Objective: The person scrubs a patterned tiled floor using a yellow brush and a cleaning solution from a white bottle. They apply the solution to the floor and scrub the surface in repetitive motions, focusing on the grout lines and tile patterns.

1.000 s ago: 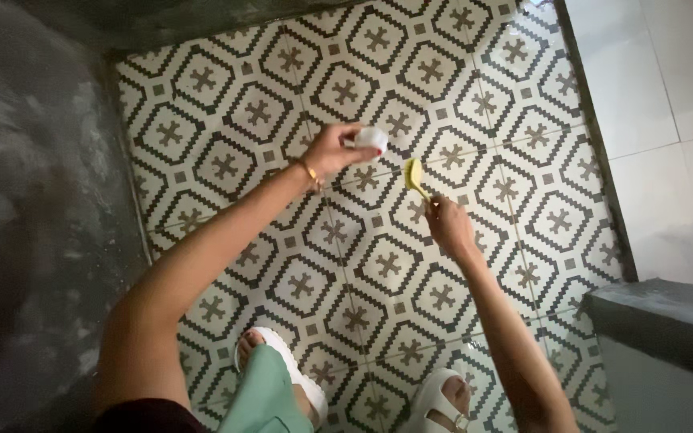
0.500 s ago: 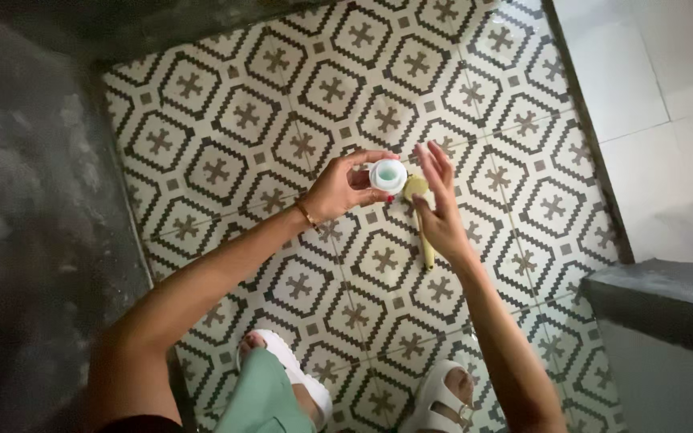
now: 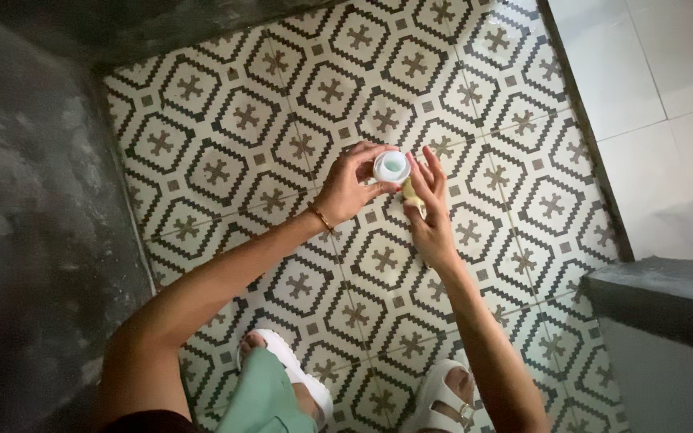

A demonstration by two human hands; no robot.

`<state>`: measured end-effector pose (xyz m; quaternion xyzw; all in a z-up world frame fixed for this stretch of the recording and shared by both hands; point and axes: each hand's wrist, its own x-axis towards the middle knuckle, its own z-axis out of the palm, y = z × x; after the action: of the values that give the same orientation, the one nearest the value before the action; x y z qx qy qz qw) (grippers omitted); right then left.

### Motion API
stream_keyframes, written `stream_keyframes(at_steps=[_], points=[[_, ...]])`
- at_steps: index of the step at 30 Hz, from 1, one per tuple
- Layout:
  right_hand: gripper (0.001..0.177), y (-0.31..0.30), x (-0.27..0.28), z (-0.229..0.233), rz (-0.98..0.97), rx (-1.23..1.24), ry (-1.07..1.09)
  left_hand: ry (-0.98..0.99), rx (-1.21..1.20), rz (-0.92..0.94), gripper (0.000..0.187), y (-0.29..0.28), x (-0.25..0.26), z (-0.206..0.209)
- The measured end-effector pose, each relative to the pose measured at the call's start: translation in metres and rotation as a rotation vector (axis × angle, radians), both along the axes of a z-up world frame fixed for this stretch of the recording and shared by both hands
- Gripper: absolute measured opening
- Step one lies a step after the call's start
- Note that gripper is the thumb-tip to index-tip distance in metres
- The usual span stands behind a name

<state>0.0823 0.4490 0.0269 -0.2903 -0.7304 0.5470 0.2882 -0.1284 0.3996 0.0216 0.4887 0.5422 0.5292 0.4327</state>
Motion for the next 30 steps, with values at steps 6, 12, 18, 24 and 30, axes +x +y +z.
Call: stream_keyframes(at_steps=[6,12,18,24,30], points=[[0.085,0.003,0.01,-0.003,0.065,-0.407,0.28,0.142,-0.014,0.15,0.066,0.005,0.003,-0.009],[0.09,0.006,0.002,0.022,0.022,-0.047,0.005,0.227,0.083,0.181,0.068,-0.005,0.004,-0.001],[0.088,0.003,-0.006,0.017,0.052,-0.178,-0.035,0.478,0.109,0.261,0.076,-0.007,0.009,-0.008],[0.078,0.021,0.023,-0.046,0.032,-0.347,0.044,0.627,-0.001,0.356,0.079,0.006,-0.01,-0.049],[0.089,-0.027,0.006,-0.192,0.025,0.019,-0.681,0.32,-0.016,0.316,0.067,-0.012,-0.049,-0.07]])
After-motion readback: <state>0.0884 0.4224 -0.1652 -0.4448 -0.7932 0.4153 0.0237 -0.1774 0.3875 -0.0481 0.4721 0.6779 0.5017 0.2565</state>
